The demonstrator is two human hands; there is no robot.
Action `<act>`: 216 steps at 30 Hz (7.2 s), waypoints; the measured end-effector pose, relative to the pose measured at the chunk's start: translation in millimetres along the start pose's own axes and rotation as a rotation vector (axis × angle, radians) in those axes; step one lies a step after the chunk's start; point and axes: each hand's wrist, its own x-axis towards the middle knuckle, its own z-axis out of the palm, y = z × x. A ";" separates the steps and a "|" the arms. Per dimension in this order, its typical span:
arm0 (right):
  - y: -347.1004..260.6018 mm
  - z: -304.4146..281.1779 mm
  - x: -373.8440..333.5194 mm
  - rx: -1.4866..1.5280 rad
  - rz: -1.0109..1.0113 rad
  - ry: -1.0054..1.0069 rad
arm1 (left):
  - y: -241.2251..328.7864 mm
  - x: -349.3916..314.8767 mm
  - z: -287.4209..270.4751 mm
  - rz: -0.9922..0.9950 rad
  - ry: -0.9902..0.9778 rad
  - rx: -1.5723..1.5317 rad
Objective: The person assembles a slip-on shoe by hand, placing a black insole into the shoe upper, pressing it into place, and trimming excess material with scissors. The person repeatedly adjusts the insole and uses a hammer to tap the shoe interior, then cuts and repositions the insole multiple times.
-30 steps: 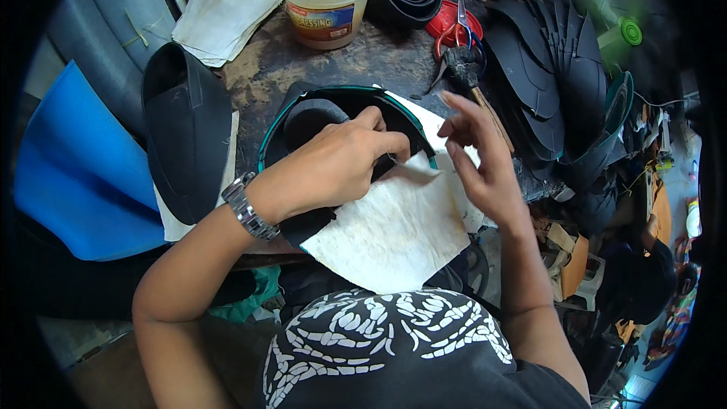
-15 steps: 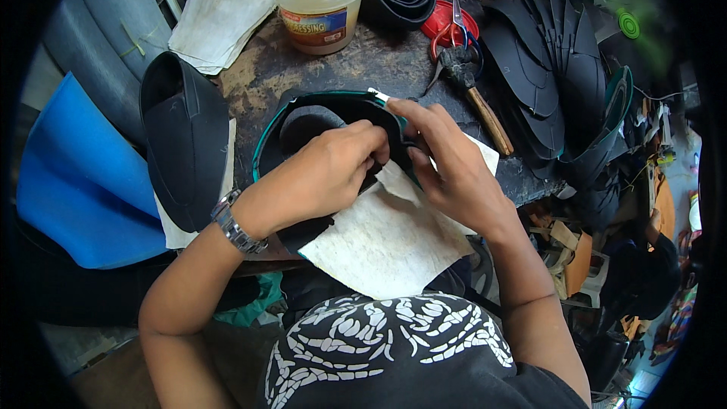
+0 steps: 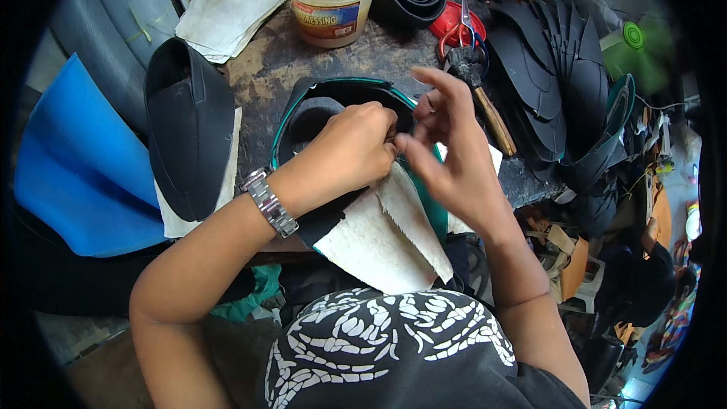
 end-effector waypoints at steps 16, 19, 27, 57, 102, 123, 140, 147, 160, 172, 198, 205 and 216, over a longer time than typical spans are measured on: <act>15.8 -3.4 -62.7 -0.437 -0.188 -0.180 | 4.1 12.1 -6.4 -0.159 -0.112 -0.143; 23.3 2.2 -62.1 -0.547 -0.321 -0.147 | 4.7 11.2 -5.1 -0.139 -0.097 -0.127; 53.1 1.7 -70.5 -0.443 -0.464 -0.048 | -0.9 8.8 -4.7 -0.057 -0.108 -0.053; 104.8 -65.0 81.9 -0.637 0.206 0.013 | -8.8 -32.3 4.5 0.133 -0.035 0.003; 17.4 2.7 -66.3 -0.445 -0.291 -0.317 | -4.8 17.2 5.7 0.063 -0.088 0.188; 11.1 -5.9 -9.2 -0.347 -0.295 -0.040 | -6.9 9.2 2.5 -0.001 -0.105 0.089; 18.7 16.8 -63.5 -0.538 -0.247 -0.194 | -5.5 15.0 4.5 0.012 -0.069 0.026; 28.9 14.2 -60.1 -0.272 -0.084 -0.005 | -3.2 14.2 2.8 -0.159 -0.126 -0.094; 40.7 11.0 -60.7 -0.392 -0.293 -0.019 | -3.8 15.7 0.0 -0.246 -0.164 -0.098; 43.3 2.5 -50.6 -0.279 0.034 0.160 | 0.7 10.3 -1.4 -0.157 -0.118 -0.045; 60.8 6.0 -57.0 -0.812 -0.494 -0.051 | -8.1 4.6 7.5 0.025 0.011 0.079; 60.4 6.8 -60.0 -0.840 -0.368 0.024 | -11.1 4.9 6.4 0.000 -0.011 0.029; 65.7 7.2 -63.6 -0.901 -0.308 0.095 | -13.2 1.4 5.7 -0.003 -0.010 -0.011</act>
